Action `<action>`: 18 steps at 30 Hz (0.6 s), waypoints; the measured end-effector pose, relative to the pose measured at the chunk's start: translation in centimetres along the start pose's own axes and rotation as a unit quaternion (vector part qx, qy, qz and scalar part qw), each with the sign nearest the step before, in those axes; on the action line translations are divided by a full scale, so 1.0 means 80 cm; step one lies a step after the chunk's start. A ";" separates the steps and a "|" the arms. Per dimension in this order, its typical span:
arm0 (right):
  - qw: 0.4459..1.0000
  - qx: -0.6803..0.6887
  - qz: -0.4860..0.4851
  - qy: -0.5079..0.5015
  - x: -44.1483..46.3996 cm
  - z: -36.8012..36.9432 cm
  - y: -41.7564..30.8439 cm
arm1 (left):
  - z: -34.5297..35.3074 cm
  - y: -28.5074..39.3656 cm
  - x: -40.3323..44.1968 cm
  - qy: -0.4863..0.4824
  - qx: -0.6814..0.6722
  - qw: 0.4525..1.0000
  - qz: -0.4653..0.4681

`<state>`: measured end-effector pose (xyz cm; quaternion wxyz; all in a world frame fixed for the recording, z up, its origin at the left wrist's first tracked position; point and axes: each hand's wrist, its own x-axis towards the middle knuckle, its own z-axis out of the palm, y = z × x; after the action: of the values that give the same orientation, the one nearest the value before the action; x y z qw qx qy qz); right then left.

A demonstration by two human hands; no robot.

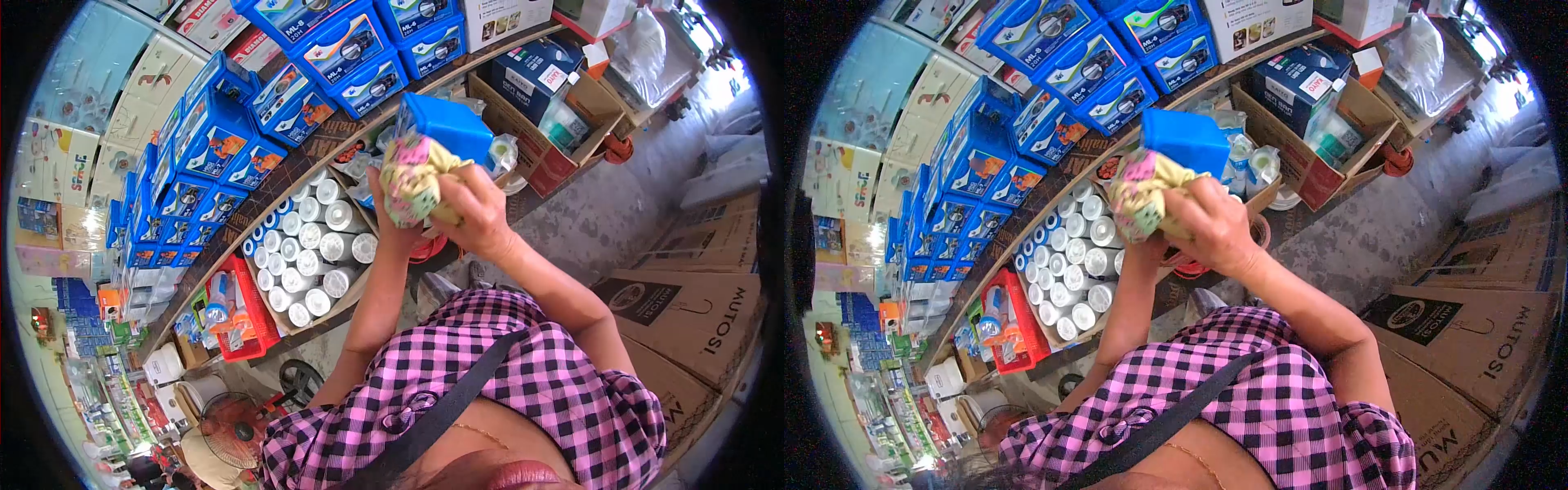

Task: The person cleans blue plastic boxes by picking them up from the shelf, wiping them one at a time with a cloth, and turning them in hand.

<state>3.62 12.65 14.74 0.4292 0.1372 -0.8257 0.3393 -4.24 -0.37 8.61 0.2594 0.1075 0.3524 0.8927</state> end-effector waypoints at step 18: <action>0.956 0.089 0.086 -0.267 -0.050 -0.038 0.002 | -0.033 -0.026 -0.010 -0.137 -0.206 0.960 -0.132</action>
<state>7.79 14.56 12.69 0.1481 0.1885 -0.8855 0.3981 -3.78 -1.06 5.25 0.4375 0.1254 0.1333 0.8804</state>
